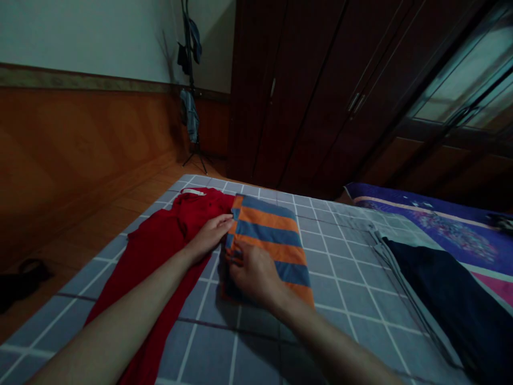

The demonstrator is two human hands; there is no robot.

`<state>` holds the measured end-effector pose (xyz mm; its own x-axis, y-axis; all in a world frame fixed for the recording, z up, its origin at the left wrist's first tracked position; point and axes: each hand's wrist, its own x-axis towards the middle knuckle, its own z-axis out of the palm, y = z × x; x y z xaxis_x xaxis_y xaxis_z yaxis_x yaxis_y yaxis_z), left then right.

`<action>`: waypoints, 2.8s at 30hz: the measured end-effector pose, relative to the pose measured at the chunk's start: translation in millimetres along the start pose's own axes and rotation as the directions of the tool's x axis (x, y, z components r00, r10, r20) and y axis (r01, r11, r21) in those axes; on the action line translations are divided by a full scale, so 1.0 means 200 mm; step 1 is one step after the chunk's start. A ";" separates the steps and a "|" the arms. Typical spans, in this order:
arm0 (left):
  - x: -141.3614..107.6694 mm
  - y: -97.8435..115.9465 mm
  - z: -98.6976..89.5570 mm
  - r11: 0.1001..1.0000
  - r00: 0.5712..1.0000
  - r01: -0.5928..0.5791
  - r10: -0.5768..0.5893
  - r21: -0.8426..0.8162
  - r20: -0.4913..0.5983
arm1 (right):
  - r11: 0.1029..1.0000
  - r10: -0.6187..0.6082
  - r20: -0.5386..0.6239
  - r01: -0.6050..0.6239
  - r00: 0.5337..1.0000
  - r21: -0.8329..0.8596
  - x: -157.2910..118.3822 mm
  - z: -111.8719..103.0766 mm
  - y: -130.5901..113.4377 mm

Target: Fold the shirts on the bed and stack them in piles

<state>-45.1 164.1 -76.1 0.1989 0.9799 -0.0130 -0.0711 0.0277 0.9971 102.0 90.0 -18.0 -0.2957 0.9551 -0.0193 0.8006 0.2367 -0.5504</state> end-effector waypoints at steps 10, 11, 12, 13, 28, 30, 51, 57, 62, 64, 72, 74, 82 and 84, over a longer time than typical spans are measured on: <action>0.02 -0.05 0.01 0.996 0.997 -0.058 0.055 0.070 0.048 | 0.916 -0.202 0.046 0.205 0.978 -0.345 -0.22 0.15 0.08; 0.02 -0.05 0.01 0.996 0.996 -0.069 0.065 0.063 0.055 | 0.912 -0.225 0.032 0.222 0.974 -0.345 -0.24 0.14 0.11; 0.02 -0.05 0.01 0.995 0.995 -0.079 0.076 0.055 0.062 | 0.907 -0.242 0.017 0.232 0.970 -0.350 -0.26 0.13 0.14; 0.02 -0.05 0.02 0.995 0.994 -0.088 0.084 0.046 0.066 | 0.902 -0.249 0.001 0.233 0.968 -0.363 -0.28 0.12 0.17; 0.02 -0.06 0.13 0.987 0.997 -0.059 0.065 0.150 -0.033 | 0.719 -0.320 -0.228 0.079 0.920 -0.691 -0.52 -0.12 0.65; 0.01 -0.08 0.13 0.974 0.996 -0.072 0.083 0.213 -0.043 | 0.713 -0.392 -0.239 0.129 0.889 -0.690 -0.53 -0.10 0.64; -0.20 0.02 0.29 0.195 0.801 -0.573 0.336 0.796 0.495 | 0.984 -0.121 -0.342 0.066 0.932 -0.168 -0.16 -0.40 0.56; -0.20 -0.05 0.30 0.138 0.819 -0.574 0.100 0.807 0.565 | 0.929 0.210 -0.421 -0.314 0.883 -0.194 0.33 -0.36 0.78; -0.19 -0.07 0.27 0.136 0.816 -0.578 0.133 0.805 0.563 | 0.927 0.179 -0.450 -0.303 0.875 -0.222 0.40 -0.27 0.87; -0.19 -0.08 0.27 0.144 0.815 -0.579 0.133 0.802 0.565 | 0.932 0.166 -0.461 -0.291 0.872 -0.216 0.41 -0.26 0.91; -0.19 -0.09 0.28 0.138 0.811 -0.584 0.060 0.800 0.582 | 0.951 0.147 -0.475 -0.256 0.867 -0.173 0.46 -0.26 1.00; -0.20 -0.10 0.27 0.132 0.809 -0.587 0.057 0.799 0.585 | 0.957 0.131 -0.485 -0.238 0.864 -0.167 0.45 -0.27 0.97; -0.17 -0.12 0.22 0.155 0.869 -0.490 0.169 0.858 0.466 | 0.904 -0.369 -0.202 0.300 0.907 -0.305 0.34 -0.19 0.71; -0.16 -0.13 0.21 0.160 0.896 -0.441 0.132 0.883 0.424 | 0.872 -0.405 -0.068 0.363 0.912 -0.329 0.34 -0.16 0.71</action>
<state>-8.2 123.8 -98.2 0.5832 0.7981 0.1514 0.7639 -0.6022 0.2319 213.1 193.7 -71.4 -0.5584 0.7872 0.2617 0.7623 0.6114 -0.2126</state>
